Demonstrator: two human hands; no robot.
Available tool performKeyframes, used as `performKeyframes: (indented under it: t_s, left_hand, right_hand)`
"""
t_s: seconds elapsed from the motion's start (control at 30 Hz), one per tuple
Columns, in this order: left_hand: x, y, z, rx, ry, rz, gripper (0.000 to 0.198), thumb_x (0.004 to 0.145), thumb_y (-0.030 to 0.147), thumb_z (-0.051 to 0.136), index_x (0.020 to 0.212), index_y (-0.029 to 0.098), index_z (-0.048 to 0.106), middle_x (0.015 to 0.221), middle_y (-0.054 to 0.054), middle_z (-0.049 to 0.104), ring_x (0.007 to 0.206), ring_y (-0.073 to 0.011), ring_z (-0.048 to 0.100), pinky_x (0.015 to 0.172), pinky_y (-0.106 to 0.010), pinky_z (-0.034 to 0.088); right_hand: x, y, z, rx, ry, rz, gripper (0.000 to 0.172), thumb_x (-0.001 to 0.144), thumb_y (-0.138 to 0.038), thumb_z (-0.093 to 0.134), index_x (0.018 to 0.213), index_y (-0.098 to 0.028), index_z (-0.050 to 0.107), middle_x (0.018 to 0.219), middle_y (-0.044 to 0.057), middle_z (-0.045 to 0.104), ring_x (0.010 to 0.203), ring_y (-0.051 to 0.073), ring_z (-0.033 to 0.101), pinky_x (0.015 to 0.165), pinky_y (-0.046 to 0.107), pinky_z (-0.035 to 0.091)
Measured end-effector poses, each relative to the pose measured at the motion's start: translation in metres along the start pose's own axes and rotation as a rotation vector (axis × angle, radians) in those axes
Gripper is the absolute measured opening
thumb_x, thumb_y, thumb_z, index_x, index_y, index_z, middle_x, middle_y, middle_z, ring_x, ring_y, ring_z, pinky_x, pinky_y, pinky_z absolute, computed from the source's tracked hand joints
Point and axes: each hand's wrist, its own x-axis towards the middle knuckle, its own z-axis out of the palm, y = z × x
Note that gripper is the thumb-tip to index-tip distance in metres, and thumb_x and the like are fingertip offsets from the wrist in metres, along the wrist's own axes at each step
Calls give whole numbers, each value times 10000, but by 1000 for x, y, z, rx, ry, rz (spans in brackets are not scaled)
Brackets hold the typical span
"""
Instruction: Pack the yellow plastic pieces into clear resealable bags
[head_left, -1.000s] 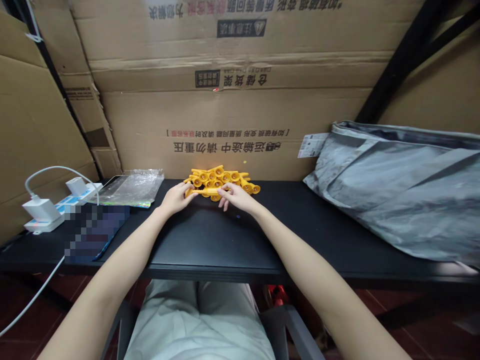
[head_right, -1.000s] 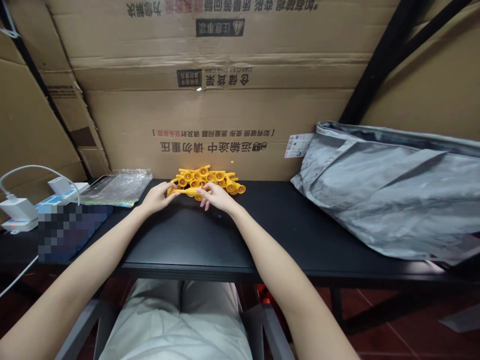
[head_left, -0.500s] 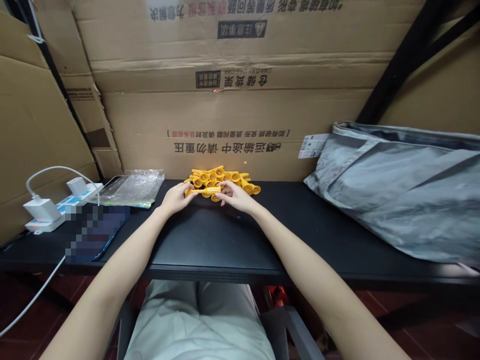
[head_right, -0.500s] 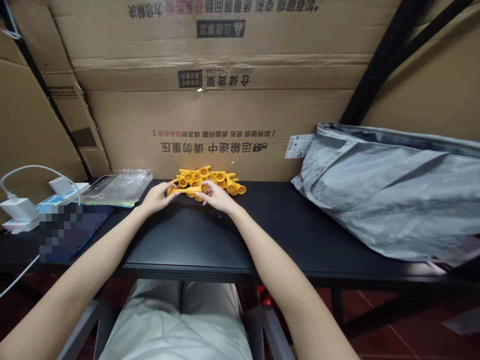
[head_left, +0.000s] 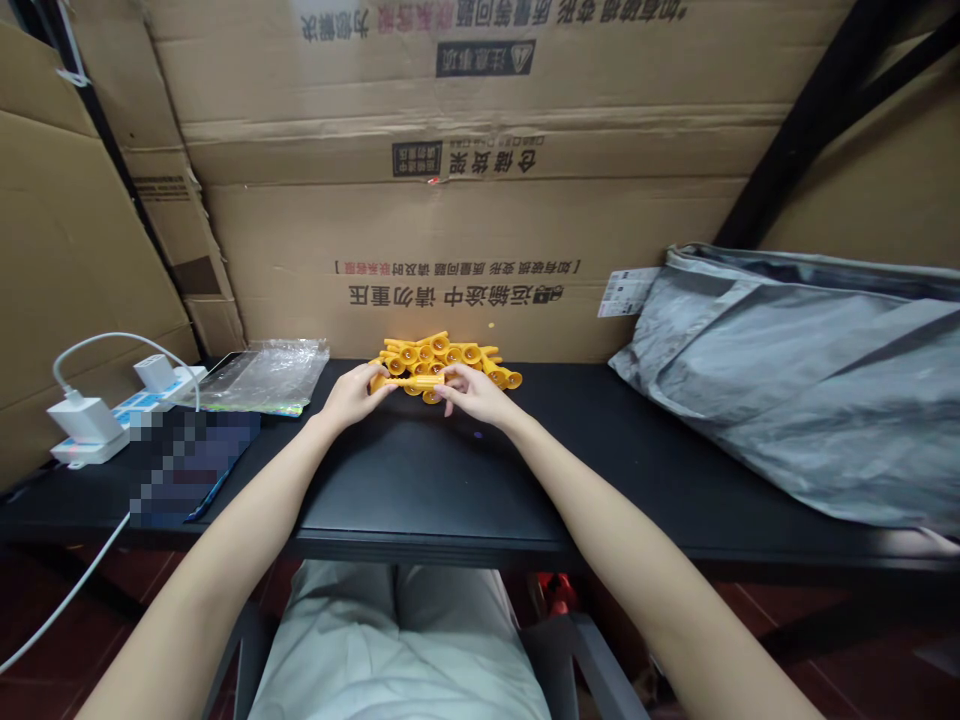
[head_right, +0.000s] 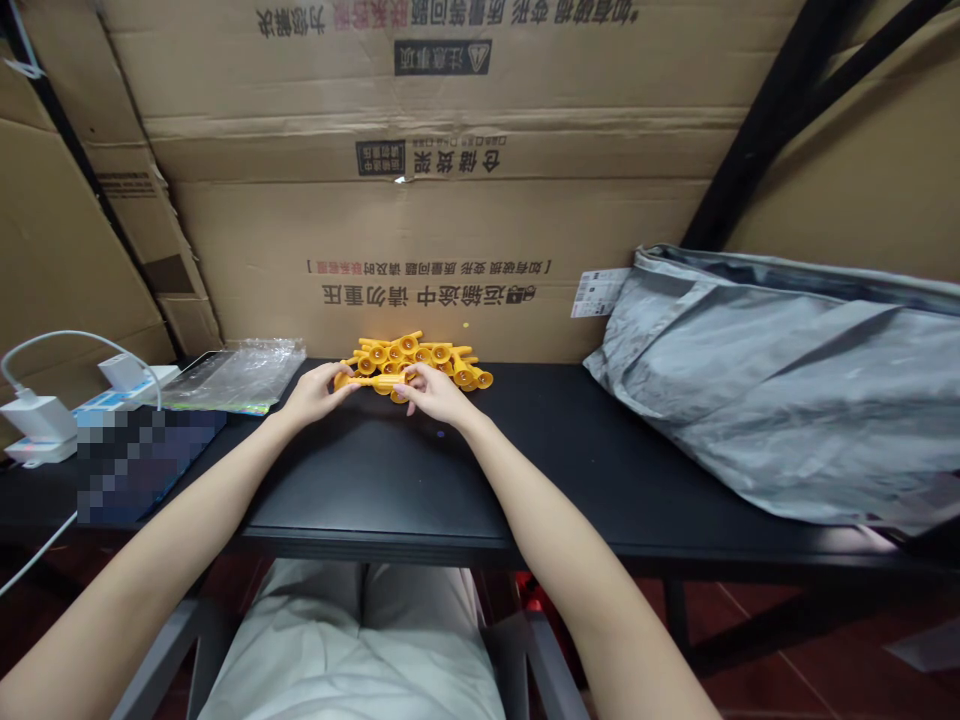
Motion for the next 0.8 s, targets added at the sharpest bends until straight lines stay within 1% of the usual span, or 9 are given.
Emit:
performKeyframes:
  t_s: [0.17,0.27,0.37,0.43,0.47,0.53,0.6,0.7,0.8]
  left_hand:
    - [-1,2,0,-2,49,46,240,849,399,549,955,190,601,849,-30,644,737,-142,582,708,-246,437]
    - [-1,2,0,10,40,53,240,852,397,545,968,194,599,875,-38,647,761,-149,591,720,-249,438]
    - [0,4,0,22,4,33,247,847,400,547,966,190,602,875,-42,651,752,-154,591,711,-252,433]
    - [1,7,0,6,-15,13,255,845,409,547,952,185,605,837,-34,649,717,-148,582,688,-248,426]
    - [2,8,-1,-9,-24,0,259,842,415,548,943,184,606,804,-25,644,691,-142,574,670,-244,419]
    - [2,11,-2,-44,-44,-28,264,837,425,552,929,183,606,726,-4,622,633,-131,549,626,-233,400]
    - [3,14,-2,-74,-64,-44,265,832,430,557,917,183,604,670,14,596,591,-122,522,591,-227,377]
    - [3,15,-3,-100,-82,-30,260,830,432,555,897,185,604,645,23,576,574,-117,503,576,-225,361]
    - [3,16,-3,-95,-62,13,239,826,414,566,884,184,601,676,16,587,600,-118,517,596,-226,372]
  right_hand:
    - [-1,-2,-4,5,-11,17,328,806,-504,583,880,-211,457,736,26,673,448,144,583,597,349,520]
    - [-3,-5,-6,-94,-32,15,316,849,-493,522,953,-197,487,788,50,682,488,156,598,609,364,518]
    - [-6,-11,-3,-394,63,-149,380,833,-442,572,1102,-180,514,1034,116,664,787,223,653,763,418,503]
    - [-6,-16,1,-653,154,-334,437,794,-385,646,1164,-182,531,1181,140,609,1039,280,585,900,465,431]
    - [-5,-18,4,-766,178,-412,424,793,-346,657,1167,-181,546,1195,143,602,1096,293,549,937,479,394]
    - [-3,-20,7,-926,181,-506,312,838,-271,604,1131,-164,586,1099,147,640,1056,288,558,925,471,383]
    - [0,-18,9,-990,154,-556,240,880,-229,528,1089,-143,611,973,145,662,936,260,588,846,422,422]
    - [0,-12,7,-950,110,-605,233,897,-256,499,1049,-130,623,904,141,656,854,239,587,760,367,450]
    - [-2,-9,5,-833,79,-577,233,889,-306,516,995,-136,635,885,128,656,825,226,589,750,347,456]
